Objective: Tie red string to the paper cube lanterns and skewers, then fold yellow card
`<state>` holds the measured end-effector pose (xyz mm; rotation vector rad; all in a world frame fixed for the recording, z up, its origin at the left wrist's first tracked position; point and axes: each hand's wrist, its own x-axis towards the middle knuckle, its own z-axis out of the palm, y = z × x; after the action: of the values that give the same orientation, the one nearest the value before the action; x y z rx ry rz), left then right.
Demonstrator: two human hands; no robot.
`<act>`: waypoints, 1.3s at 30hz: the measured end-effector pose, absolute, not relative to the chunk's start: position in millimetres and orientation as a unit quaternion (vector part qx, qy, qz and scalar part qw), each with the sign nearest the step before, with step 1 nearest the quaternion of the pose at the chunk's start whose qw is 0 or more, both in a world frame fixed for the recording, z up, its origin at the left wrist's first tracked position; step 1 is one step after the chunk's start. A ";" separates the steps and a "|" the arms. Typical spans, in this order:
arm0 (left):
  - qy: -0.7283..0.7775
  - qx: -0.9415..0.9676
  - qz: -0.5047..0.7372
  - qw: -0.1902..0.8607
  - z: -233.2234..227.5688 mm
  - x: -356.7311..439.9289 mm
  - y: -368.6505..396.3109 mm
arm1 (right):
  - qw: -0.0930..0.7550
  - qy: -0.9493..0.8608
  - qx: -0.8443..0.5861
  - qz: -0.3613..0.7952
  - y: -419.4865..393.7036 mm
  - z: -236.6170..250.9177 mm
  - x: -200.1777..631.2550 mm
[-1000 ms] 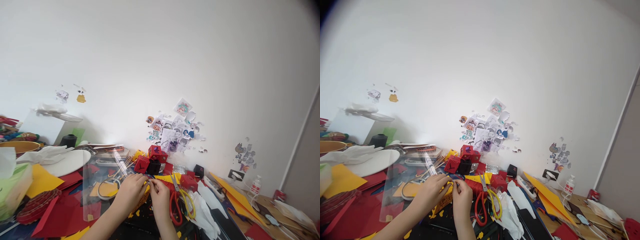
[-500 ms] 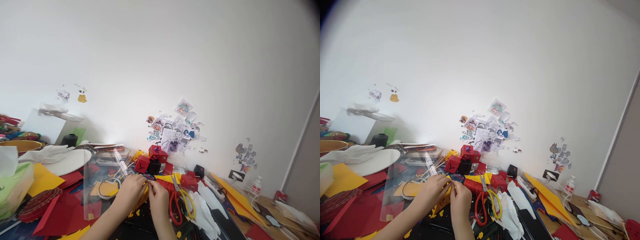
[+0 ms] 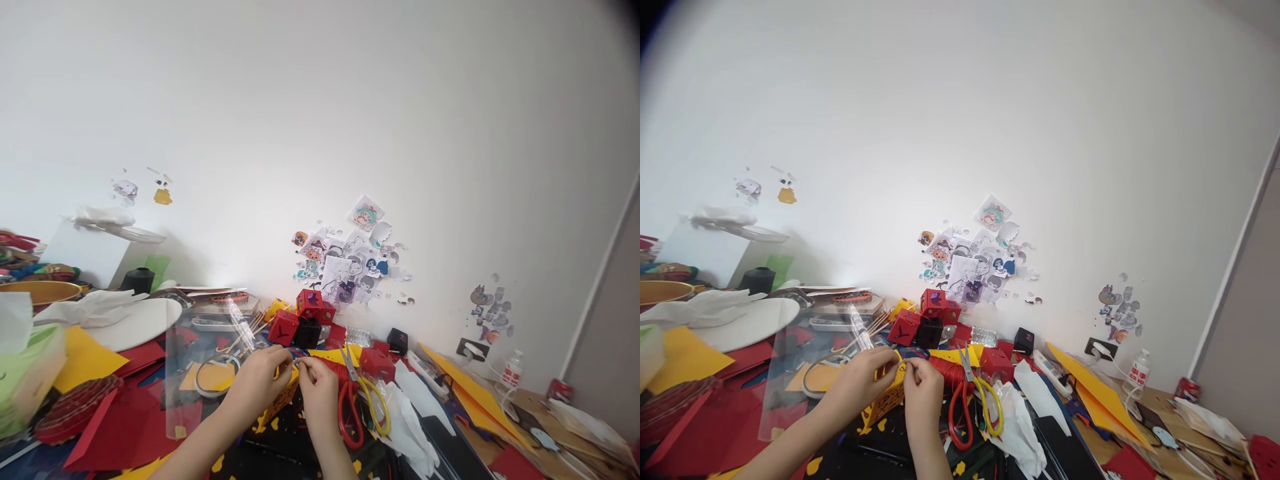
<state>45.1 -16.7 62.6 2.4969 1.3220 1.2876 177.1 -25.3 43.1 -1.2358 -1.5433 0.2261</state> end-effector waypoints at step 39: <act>0.372 0.821 0.430 -0.060 59.9 37.4 -8.8 | 0.568 -0.642 -0.445 0.259 -29.4 50.5 175.0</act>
<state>37.4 -8.8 59.9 2.6817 1.2156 1.4047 175.0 -29.4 50.5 -1.0455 -1.5074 0.6075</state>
